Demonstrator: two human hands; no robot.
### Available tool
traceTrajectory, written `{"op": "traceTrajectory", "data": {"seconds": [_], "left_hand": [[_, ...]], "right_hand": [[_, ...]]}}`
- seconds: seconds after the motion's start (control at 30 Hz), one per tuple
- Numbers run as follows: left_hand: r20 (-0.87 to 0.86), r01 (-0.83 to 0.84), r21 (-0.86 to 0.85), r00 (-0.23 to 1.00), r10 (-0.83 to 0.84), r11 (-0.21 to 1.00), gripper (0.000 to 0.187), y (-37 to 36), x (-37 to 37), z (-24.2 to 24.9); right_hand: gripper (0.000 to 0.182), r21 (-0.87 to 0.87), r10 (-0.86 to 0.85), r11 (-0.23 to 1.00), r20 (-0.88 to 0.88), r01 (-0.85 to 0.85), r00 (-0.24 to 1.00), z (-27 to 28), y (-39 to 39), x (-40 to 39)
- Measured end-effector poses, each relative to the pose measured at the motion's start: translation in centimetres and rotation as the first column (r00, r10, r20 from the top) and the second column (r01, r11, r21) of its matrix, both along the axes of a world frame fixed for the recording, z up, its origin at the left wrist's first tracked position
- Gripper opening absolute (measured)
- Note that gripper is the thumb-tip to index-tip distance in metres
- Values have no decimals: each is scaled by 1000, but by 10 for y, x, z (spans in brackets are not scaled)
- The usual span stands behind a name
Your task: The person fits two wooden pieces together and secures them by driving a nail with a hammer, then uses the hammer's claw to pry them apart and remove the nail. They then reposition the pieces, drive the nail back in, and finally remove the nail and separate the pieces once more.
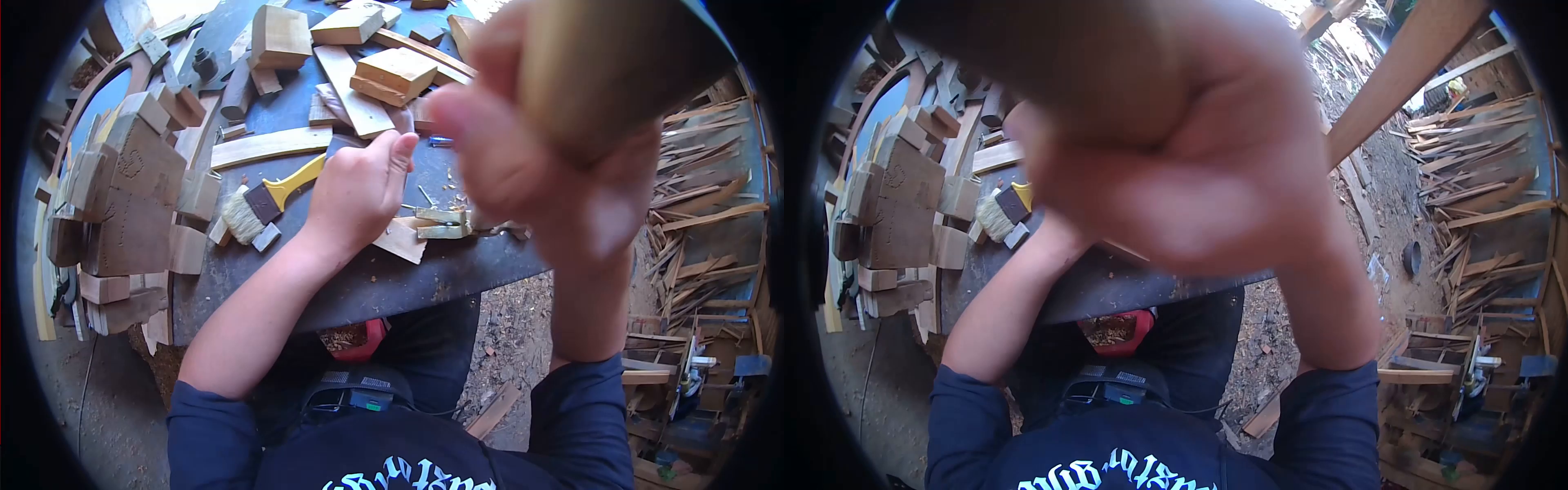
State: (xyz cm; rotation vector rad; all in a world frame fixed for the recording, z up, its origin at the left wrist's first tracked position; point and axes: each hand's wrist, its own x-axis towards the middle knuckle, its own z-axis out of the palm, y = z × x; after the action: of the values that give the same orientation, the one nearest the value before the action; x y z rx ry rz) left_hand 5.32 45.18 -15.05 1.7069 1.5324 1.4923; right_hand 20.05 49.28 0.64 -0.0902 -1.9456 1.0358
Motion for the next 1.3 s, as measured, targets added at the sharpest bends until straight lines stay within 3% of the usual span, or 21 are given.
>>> {"op": "traceTrajectory", "data": {"seconds": [0.07,0.1,0.17,0.23,0.27,0.37,0.47,0.57,0.6,0.63,0.67,0.7,0.73,0.83,0.93,1.0,1.03,1.1,1.13,1.17,1.3], "left_hand": [[-39,-17,-67,999,14,998,41,-1,-2,6],[-69,-35,-11,997,34,999,41,0,0,1],[-157,-93,115,982,110,989,41,7,1,-6],[-134,-65,64,988,73,996,40,3,1,-1],[-136,-52,54,989,59,997,40,2,2,0],[-150,-74,60,985,83,995,39,7,-2,3],[9,-58,175,998,58,983,37,10,6,-8],[-202,-82,52,975,91,995,30,4,0,0],[-160,-87,184,980,117,979,30,5,3,5],[-115,-116,329,980,161,937,30,8,1,13],[-345,-121,209,919,189,970,32,6,2,3],[-216,-166,249,951,222,954,34,12,2,-12],[-252,-142,220,947,197,965,35,12,2,-5],[-267,-126,170,949,168,977,36,7,2,-3],[-131,-107,222,982,139,969,36,13,3,-10],[-202,-127,165,966,160,978,36,9,2,-8],[-239,-137,137,956,167,981,36,6,2,-2],[-201,-145,203,962,186,968,35,9,1,8],[-255,-84,319,952,171,944,31,10,1,8],[-362,-113,158,918,164,981,31,6,1,1],[-328,-130,200,925,191,971,33,5,5,-3]], "right_hand": [[5,-466,16,882,-108,-65,994,8,34,56],[5,-506,40,856,-136,-104,990,9,40,73],[12,-162,76,983,-82,-88,994,10,17,54],[14,-240,-97,967,-49,82,994,10,5,42],[16,-319,46,946,-33,-54,998,13,17,46],[14,-209,-177,961,31,180,984,12,-7,20],[30,329,-91,942,38,73,995,2,-4,-15],[24,-241,-26,971,-52,12,998,-6,8,40],[8,-549,68,814,-238,-192,969,4,30,79],[10,-506,-162,863,-259,9,952,8,9,74],[12,-376,22,922,-192,-94,981,10,0,61],[16,-249,160,951,-103,-181,982,8,-10,50],[19,-236,-60,971,-82,39,995,7,-14,38],[16,-187,-238,952,52,244,970,11,-16,7],[18,396,-167,913,145,97,975,9,-24,-14],[16,218,-64,975,79,46,995,9,-13,5],[15,-73,-45,996,-42,41,998,8,8,43],[15,-614,-121,786,-274,-77,954,5,35,91],[18,-485,-36,869,-248,-92,968,6,20,82],[22,-327,46,938,-219,-118,975,7,3,70],[15,-283,-296,919,-30,276,955,12,-5,31]]}}
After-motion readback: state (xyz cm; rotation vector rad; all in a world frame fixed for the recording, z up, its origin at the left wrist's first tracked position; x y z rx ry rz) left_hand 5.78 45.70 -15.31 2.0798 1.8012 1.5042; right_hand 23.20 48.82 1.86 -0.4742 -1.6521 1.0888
